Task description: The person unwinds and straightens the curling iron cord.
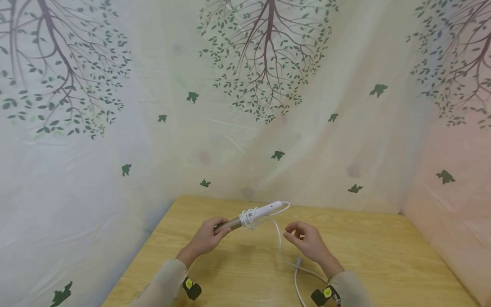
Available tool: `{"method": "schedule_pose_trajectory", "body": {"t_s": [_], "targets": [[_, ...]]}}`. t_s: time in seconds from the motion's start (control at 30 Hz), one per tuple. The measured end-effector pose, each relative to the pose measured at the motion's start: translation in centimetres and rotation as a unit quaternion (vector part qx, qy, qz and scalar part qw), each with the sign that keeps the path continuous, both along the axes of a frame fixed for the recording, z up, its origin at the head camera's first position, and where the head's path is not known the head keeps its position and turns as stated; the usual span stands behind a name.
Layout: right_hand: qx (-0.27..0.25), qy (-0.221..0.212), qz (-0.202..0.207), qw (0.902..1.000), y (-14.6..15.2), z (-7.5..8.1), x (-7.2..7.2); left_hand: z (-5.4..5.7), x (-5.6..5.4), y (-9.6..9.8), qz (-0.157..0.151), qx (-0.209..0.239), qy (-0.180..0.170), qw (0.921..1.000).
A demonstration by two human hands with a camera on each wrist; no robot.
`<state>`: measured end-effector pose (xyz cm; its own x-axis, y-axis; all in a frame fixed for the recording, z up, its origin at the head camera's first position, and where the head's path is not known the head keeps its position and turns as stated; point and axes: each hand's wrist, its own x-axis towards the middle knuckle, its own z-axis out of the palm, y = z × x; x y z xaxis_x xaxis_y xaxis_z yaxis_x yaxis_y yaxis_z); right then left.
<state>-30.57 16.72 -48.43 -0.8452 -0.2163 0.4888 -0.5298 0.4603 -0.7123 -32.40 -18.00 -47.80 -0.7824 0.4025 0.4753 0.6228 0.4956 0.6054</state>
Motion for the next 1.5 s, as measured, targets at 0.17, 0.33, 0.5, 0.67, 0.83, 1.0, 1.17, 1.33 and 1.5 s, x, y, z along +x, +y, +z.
{"method": "schedule_pose_trajectory", "body": {"t_s": [0.17, 0.33, 0.5, 0.67, 0.83, 1.0, 1.17, 1.33, 1.5], "targets": [[-0.01, -0.002, -0.001, 0.9999, -1.0, 0.1, 0.0, 0.1, 0.1, 0.3, -0.001, 0.004, 0.002, 1.0], [-0.017, -0.008, -0.007, 0.9998, -1.8, 0.0, 0.1, -0.1, 0.2, 0.5, -0.007, 0.006, 0.011, 0.9999], [-0.018, 0.012, -0.013, 0.9997, -2.1, -0.1, 0.3, -0.3, 0.4, 0.7, -0.01, 0.006, -0.001, 0.9999], [-0.004, 0.009, -0.022, 0.9997, -2.1, 0.0, 0.3, -0.1, 0.6, 0.9, -0.009, 0.009, 0.0, 0.9999], [0.011, -0.028, -0.019, 0.9994, -2.0, 0.1, 0.3, 0.2, 0.6, 1.0, -0.012, 0.012, 0.01, 0.9998], [0.029, -0.037, 0.0, 0.9989, -1.6, -0.2, 0.3, 0.1, 0.6, 1.0, -0.014, 0.01, 0.017, 0.9997], [0.042, -0.041, 0.043, 0.9973, -0.5, -0.6, 0.3, -0.3, 0.5, 0.8, -0.005, 0.007, 0.015, 0.9998], [0.044, -0.063, 0.086, 0.9933, 0.3, 0.0, 1.1, -0.6, 0.3, 0.6, 0.003, 0.001, 0.022, 0.9998], [0.04, -0.085, 0.126, 0.9876, 0.8, 1.1, 2.1, -1.1, 0.2, 0.3, -0.001, 0.004, 0.03, 0.9995]]}}
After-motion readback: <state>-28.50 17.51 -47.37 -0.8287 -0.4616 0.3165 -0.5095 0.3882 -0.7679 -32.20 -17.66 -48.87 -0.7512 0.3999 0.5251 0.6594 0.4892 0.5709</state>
